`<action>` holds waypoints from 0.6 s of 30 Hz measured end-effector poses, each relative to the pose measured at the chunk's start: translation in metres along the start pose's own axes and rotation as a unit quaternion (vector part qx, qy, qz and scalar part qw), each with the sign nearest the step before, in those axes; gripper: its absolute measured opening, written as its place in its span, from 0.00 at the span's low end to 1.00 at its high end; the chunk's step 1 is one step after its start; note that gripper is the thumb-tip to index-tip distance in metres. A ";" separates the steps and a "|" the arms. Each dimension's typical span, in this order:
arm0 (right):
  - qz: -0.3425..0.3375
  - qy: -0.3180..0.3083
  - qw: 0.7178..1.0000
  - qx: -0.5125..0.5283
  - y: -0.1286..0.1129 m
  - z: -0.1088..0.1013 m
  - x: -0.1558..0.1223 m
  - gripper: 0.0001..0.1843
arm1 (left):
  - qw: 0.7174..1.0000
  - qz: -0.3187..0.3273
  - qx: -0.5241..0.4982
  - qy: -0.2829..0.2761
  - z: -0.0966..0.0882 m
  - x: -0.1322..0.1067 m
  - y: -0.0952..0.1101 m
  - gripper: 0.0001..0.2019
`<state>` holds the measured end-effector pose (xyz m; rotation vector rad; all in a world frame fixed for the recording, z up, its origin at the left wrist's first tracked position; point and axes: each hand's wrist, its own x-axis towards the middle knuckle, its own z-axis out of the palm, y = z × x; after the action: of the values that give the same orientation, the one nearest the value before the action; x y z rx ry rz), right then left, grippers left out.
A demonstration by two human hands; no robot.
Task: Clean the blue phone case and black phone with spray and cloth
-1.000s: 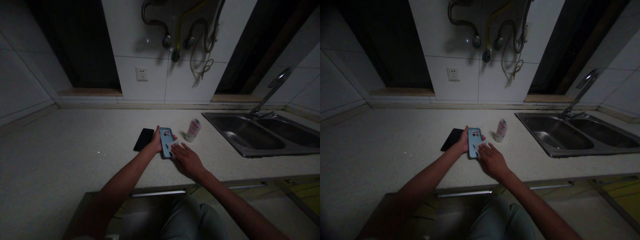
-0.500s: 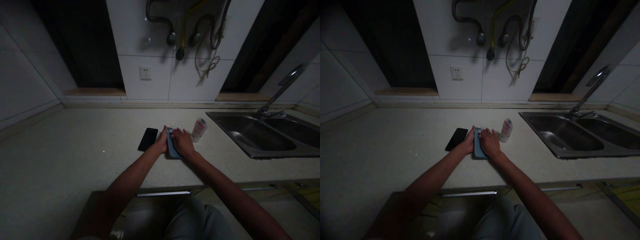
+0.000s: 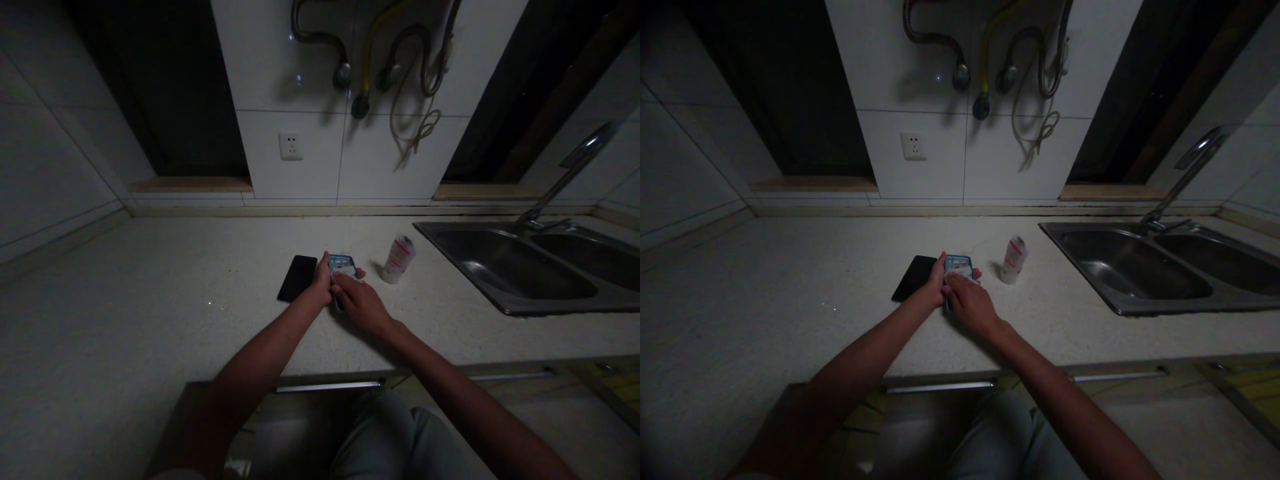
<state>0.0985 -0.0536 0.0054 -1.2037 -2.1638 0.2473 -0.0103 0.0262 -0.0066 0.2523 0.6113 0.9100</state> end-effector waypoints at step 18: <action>-0.148 -0.042 0.972 -0.178 0.040 -0.033 -0.046 0.19 | 0.996 -0.019 0.083 -0.015 0.010 -0.004 0.002 0.36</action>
<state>0.1638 -0.0733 -0.0069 -1.0476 -2.4995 -0.2317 -0.0070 0.0246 0.0038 0.4018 0.6618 0.8186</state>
